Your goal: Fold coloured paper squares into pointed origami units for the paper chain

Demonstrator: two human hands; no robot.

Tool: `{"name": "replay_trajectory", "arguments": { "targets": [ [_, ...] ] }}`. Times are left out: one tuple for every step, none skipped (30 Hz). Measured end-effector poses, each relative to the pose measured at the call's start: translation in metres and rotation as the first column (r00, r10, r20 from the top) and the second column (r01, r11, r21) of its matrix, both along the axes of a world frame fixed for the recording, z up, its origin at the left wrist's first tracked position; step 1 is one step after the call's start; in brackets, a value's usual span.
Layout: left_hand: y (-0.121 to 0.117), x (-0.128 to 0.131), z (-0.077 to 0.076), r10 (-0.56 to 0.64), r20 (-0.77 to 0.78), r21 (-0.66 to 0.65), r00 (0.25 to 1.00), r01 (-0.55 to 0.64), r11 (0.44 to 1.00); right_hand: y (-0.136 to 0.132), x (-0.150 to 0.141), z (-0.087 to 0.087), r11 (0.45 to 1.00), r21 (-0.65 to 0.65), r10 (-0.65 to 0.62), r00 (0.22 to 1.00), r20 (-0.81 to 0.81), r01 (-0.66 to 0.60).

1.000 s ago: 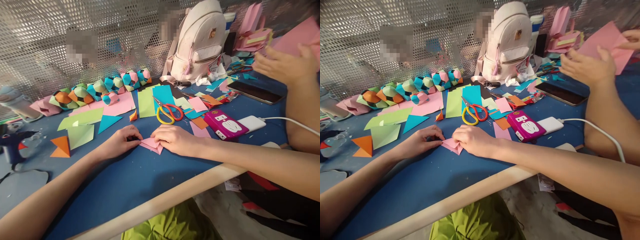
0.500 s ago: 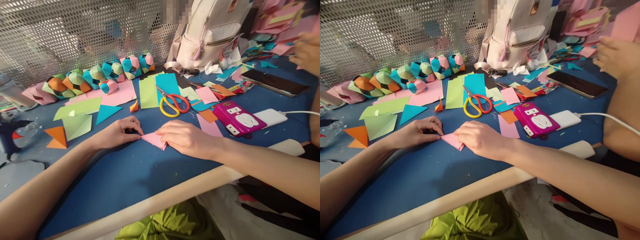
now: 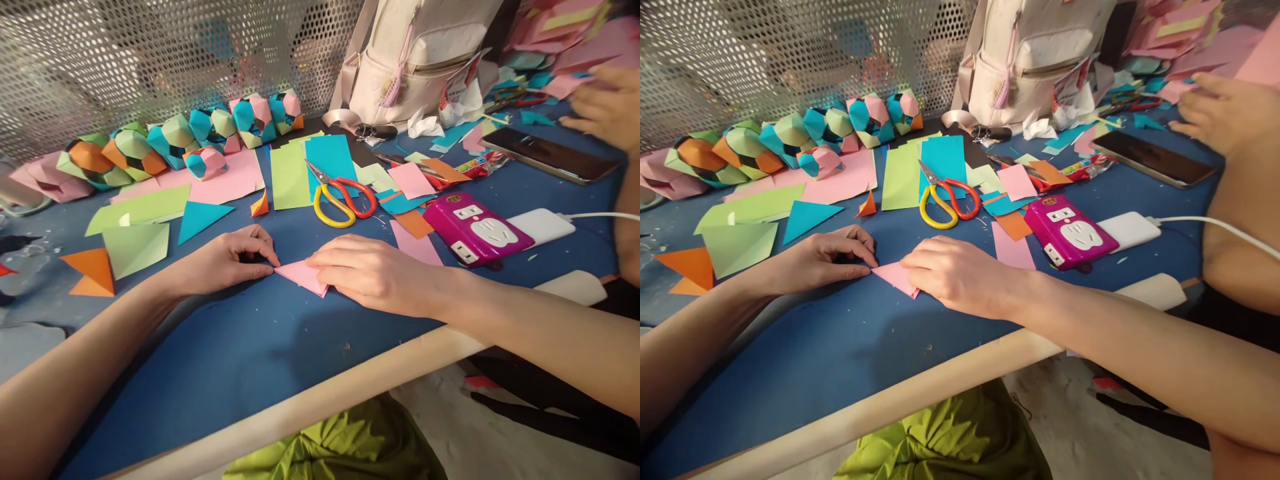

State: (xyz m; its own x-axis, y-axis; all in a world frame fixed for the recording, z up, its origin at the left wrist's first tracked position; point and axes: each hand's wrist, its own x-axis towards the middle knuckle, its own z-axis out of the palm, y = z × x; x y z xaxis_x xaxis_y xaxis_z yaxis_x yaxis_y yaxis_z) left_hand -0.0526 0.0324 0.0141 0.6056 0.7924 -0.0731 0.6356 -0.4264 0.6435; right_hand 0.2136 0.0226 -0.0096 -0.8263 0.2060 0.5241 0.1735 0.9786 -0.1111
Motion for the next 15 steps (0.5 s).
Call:
{"name": "replay_trajectory", "arguments": {
  "targets": [
    [-0.0001,0.0000,0.0000,0.001,-0.001,0.001,1.000,-0.001,1.000,-0.0002,0.0003,0.0004,1.000,0.002,0.000,1.000,0.009,0.000],
    [-0.0003,0.0000,-0.0001,0.003,-0.001,0.003,1.000,-0.003,1.000,-0.0004,0.0007,0.0009,1.000,0.004,-0.002,1.000,0.013,0.001],
    [-0.0004,-0.0001,-0.0003,0.003,0.000,0.005,1.000,-0.003,1.000,-0.0008,0.0009,0.0015,1.000,0.005,-0.004,1.000,0.018,0.004],
    [-0.0006,-0.0003,-0.0006,0.003,0.003,0.005,1.000,-0.003,1.000,-0.0011,0.0012,0.0022,1.000,0.006,-0.007,1.000,0.026,0.006],
    [-0.0008,-0.0004,-0.0008,0.002,0.005,0.006,1.000,-0.002,1.000,-0.0015,0.0015,0.0029,1.000,0.006,-0.011,0.999,0.036,0.011],
    [-0.0009,-0.0005,-0.0011,0.001,0.006,0.006,1.000,-0.001,1.000,-0.0019,0.0017,0.0037,1.000,0.009,-0.016,0.999,0.046,0.016],
    [-0.0010,-0.0006,-0.0013,0.002,0.008,0.008,1.000,-0.002,1.000,-0.0022,0.0019,0.0044,1.000,0.012,-0.021,0.998,0.059,0.020],
    [-0.0011,-0.0007,-0.0015,0.003,0.008,0.009,1.000,-0.003,1.000,-0.0024,0.0021,0.0051,1.000,0.014,-0.025,0.997,0.072,0.024],
    [-0.0010,-0.0008,-0.0017,0.004,0.007,0.011,1.000,-0.005,1.000,-0.0026,0.0024,0.0056,1.000,0.013,-0.027,0.996,0.085,0.026],
    [-0.0010,-0.0008,-0.0018,0.006,0.005,0.014,1.000,-0.006,1.000,-0.0027,0.0026,0.0060,1.000,0.011,-0.029,0.995,0.097,0.028],
    [-0.0009,-0.0009,-0.0019,0.006,0.005,0.017,1.000,-0.006,1.000,-0.0028,0.0028,0.0063,1.000,0.007,-0.030,0.994,0.108,0.029],
    [-0.0008,-0.0009,-0.0020,0.004,0.005,0.020,1.000,-0.004,1.000,-0.0029,0.0030,0.0063,1.000,0.003,-0.030,0.993,0.116,0.030],
    [-0.0007,-0.0009,-0.0020,0.002,0.005,0.021,1.000,-0.002,1.000,-0.0029,0.0032,0.0063,1.000,0.002,-0.030,0.992,0.122,0.030],
    [-0.0006,-0.0010,-0.0019,0.000,0.004,0.020,1.000,0.000,1.000,-0.0030,0.0034,0.0063,1.000,0.003,-0.031,0.992,0.124,0.031],
    [-0.0005,-0.0010,-0.0018,0.000,0.002,0.018,1.000,0.000,1.000,-0.0031,0.0036,0.0064,0.999,0.006,-0.032,0.991,0.128,0.032]
  ]
}}
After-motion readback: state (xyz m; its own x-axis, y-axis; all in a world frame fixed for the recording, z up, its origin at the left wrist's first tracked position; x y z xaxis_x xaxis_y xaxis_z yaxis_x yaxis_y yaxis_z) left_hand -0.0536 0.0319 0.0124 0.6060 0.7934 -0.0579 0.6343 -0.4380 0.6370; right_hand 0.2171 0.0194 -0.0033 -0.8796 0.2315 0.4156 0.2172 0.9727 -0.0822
